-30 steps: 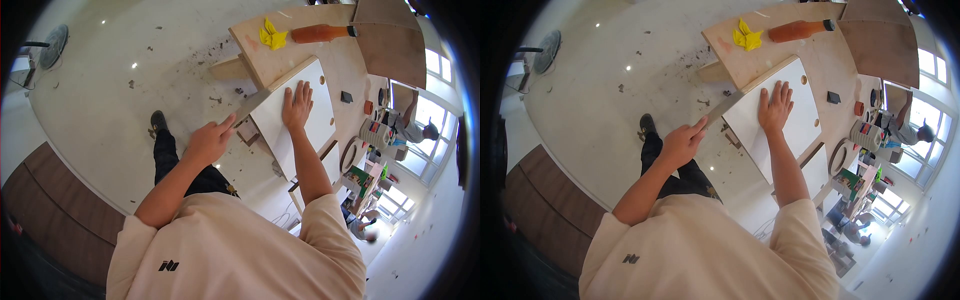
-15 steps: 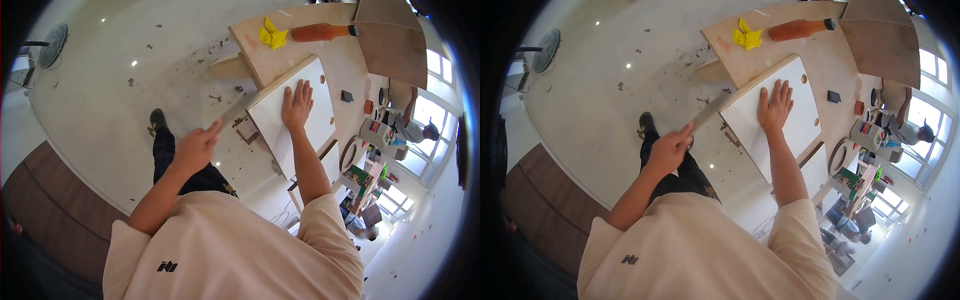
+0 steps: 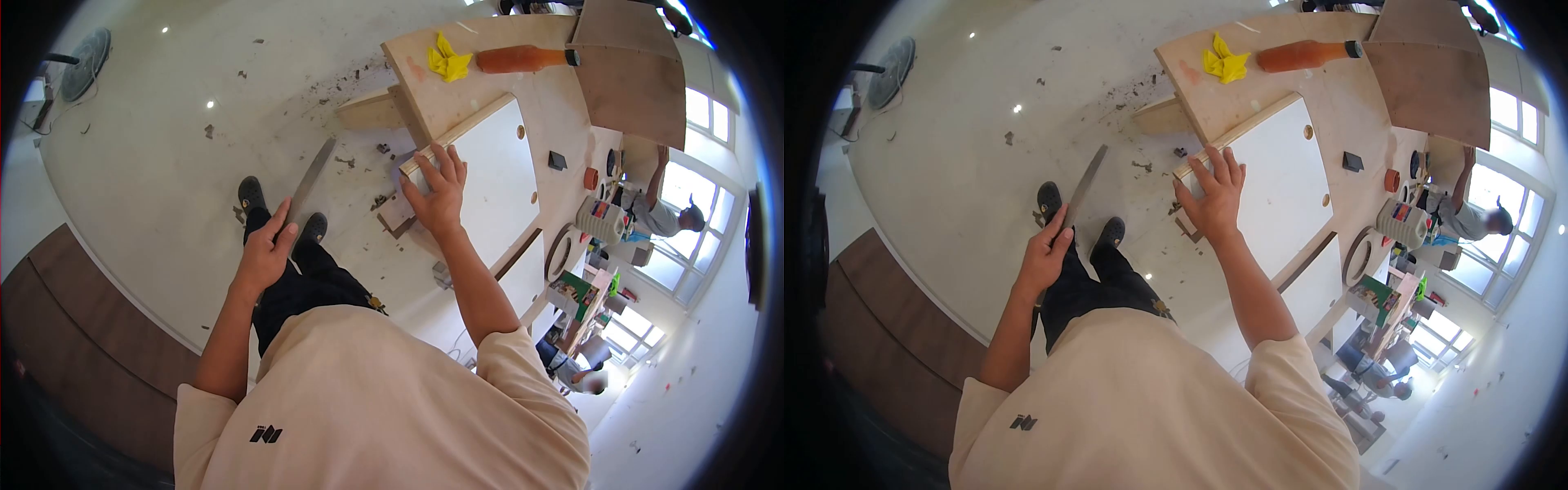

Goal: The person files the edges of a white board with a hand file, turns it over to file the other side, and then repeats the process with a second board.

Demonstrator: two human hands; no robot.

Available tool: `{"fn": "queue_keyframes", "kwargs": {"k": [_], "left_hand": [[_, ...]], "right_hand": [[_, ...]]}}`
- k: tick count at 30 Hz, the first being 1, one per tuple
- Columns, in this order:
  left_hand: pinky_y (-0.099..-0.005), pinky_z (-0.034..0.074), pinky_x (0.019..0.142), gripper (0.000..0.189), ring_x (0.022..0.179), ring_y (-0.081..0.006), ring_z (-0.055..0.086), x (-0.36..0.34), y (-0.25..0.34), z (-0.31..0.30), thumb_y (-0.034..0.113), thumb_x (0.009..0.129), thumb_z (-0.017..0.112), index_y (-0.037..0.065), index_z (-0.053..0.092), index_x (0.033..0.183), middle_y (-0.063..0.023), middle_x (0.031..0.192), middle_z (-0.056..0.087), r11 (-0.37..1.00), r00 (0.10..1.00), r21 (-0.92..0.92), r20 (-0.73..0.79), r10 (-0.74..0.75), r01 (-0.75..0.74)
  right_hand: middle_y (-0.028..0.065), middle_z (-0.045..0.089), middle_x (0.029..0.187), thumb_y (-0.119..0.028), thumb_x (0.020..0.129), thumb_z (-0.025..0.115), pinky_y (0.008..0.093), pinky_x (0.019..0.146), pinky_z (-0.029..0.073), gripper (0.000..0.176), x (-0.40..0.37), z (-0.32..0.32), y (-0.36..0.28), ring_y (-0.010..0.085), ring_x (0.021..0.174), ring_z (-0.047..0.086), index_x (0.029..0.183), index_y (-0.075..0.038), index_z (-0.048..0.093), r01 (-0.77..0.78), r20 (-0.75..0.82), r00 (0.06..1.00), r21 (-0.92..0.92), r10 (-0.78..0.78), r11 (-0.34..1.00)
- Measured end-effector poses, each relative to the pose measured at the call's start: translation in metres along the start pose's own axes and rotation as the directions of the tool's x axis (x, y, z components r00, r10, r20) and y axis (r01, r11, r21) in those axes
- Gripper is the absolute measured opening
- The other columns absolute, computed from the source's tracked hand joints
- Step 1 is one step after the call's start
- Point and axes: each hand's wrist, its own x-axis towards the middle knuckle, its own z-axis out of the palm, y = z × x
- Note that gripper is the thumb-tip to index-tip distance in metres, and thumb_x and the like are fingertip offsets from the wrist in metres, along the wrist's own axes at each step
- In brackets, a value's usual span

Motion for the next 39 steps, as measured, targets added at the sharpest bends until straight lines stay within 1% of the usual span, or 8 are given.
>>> {"fn": "queue_keyframes", "kwargs": {"k": [5, 8, 11, 18, 20, 29, 32, 39], "left_hand": [[-0.0300, 0.046, 0.098, 0.050, 0.117, -0.0255, 0.066, -0.011, -0.002, 0.001, 0.031, 0.103, 0.057, 0.007, 0.049, 0.146, -0.0247, 0.128, 0.065, 0.992, 0.990, -0.025, 0.068, -0.122, 0.124], [-0.0280, 0.042, 0.103, 0.049, 0.118, -0.0126, 0.056, -0.013, -0.002, 0.004, 0.024, 0.103, 0.058, 0.005, 0.048, 0.147, -0.0164, 0.135, 0.063, 0.990, 0.986, -0.059, 0.114, -0.120, 0.127], [-0.0292, 0.048, 0.094, 0.050, 0.104, -0.0248, 0.069, -0.015, -0.014, 0.017, 0.031, 0.102, 0.058, 0.009, 0.050, 0.146, -0.0247, 0.124, 0.067, 0.999, 0.999, -0.032, 0.045, 0.006, -0.005], [-0.0302, 0.050, 0.087, 0.049, 0.092, -0.0239, 0.068, -0.018, -0.008, 0.025, 0.030, 0.102, 0.058, 0.009, 0.051, 0.146, -0.0261, 0.116, 0.068, 0.999, 0.996, -0.040, 0.088, 0.033, -0.029], [-0.0305, 0.050, 0.085, 0.049, 0.087, -0.0231, 0.066, -0.018, -0.017, 0.033, 0.030, 0.102, 0.058, 0.009, 0.051, 0.146, -0.0263, 0.108, 0.069, 0.990, 0.989, -0.041, 0.047, 0.140, -0.138], [-0.0390, 0.049, 0.072, 0.052, 0.073, -0.0355, 0.059, -0.008, 0.024, 0.040, 0.025, 0.101, 0.056, 0.012, 0.044, 0.150, -0.0200, 0.079, 0.062, 0.998, 0.985, 0.014, 0.160, 0.065, -0.068], [-0.0410, 0.049, 0.070, 0.050, 0.071, -0.0352, 0.060, 0.003, 0.030, 0.043, 0.027, 0.101, 0.056, 0.018, 0.046, 0.150, -0.0172, 0.076, 0.060, 0.965, 0.964, 0.096, 0.136, 0.228, -0.242], [-0.0429, 0.052, 0.074, 0.044, 0.077, -0.0356, 0.064, 0.042, 0.078, 0.054, 0.032, 0.102, 0.052, 0.029, 0.051, 0.146, -0.0143, 0.081, 0.061, 0.880, 0.950, 0.430, 0.303, 0.071, -0.203]], "right_hand": [[0.0067, 0.064, 0.126, -0.027, 0.072, 0.084, 0.0559, 0.113, 0.027, 0.033, 0.013, 0.015, -0.002, 0.0379, 0.133, 0.044, 0.100, -0.012, 0.076, -0.009, -0.139, 0.990, 0.125, 0.026, 0.992], [0.0086, 0.062, 0.128, -0.027, 0.072, 0.083, 0.0547, 0.113, 0.027, 0.032, 0.014, 0.017, -0.003, 0.0378, 0.131, 0.043, 0.099, -0.012, 0.076, -0.066, -0.131, 0.987, 0.180, 0.090, 0.982], [0.0132, 0.051, 0.141, -0.030, 0.073, 0.081, 0.0529, 0.116, 0.024, 0.039, 0.017, 0.013, -0.010, 0.0393, 0.137, 0.036, 0.107, -0.013, 0.073, -0.146, -0.082, 0.983, 0.168, 0.161, 0.975], [0.0207, 0.023, 0.163, -0.031, 0.084, 0.072, 0.0509, 0.121, 0.016, 0.051, 0.028, 0.013, -0.001, 0.0430, 0.150, 0.017, 0.129, -0.012, 0.061, -0.322, 0.012, 0.946, 0.125, 0.323, 0.938], [0.0208, 0.024, 0.163, -0.031, 0.090, 0.066, 0.0503, 0.121, 0.017, 0.048, 0.029, 0.014, 0.006, 0.0411, 0.150, 0.020, 0.131, -0.008, 0.059, -0.284, -0.033, 0.957, 0.100, 0.288, 0.954], [0.0147, 0.026, 0.164, -0.043, 0.105, 0.039, 0.0491, 0.123, 0.014, 0.061, 0.018, 0.010, 0.045, 0.0325, 0.153, 0.019, 0.154, -0.007, 0.037, -0.361, -0.089, 0.929, -0.024, 0.358, 0.932], [0.0138, 0.025, 0.165, -0.045, 0.106, 0.036, 0.0492, 0.124, 0.013, 0.062, 0.018, 0.008, 0.041, 0.0322, 0.154, 0.017, 0.155, -0.007, 0.035, -0.378, -0.071, 0.925, -0.058, 0.374, 0.924], [0.0138, 0.024, 0.165, -0.046, 0.106, 0.033, 0.0502, 0.123, 0.013, 0.063, 0.019, 0.008, 0.039, 0.0325, 0.154, 0.017, 0.156, -0.007, 0.033, -0.376, -0.068, 0.926, -0.068, 0.371, 0.924]]}}
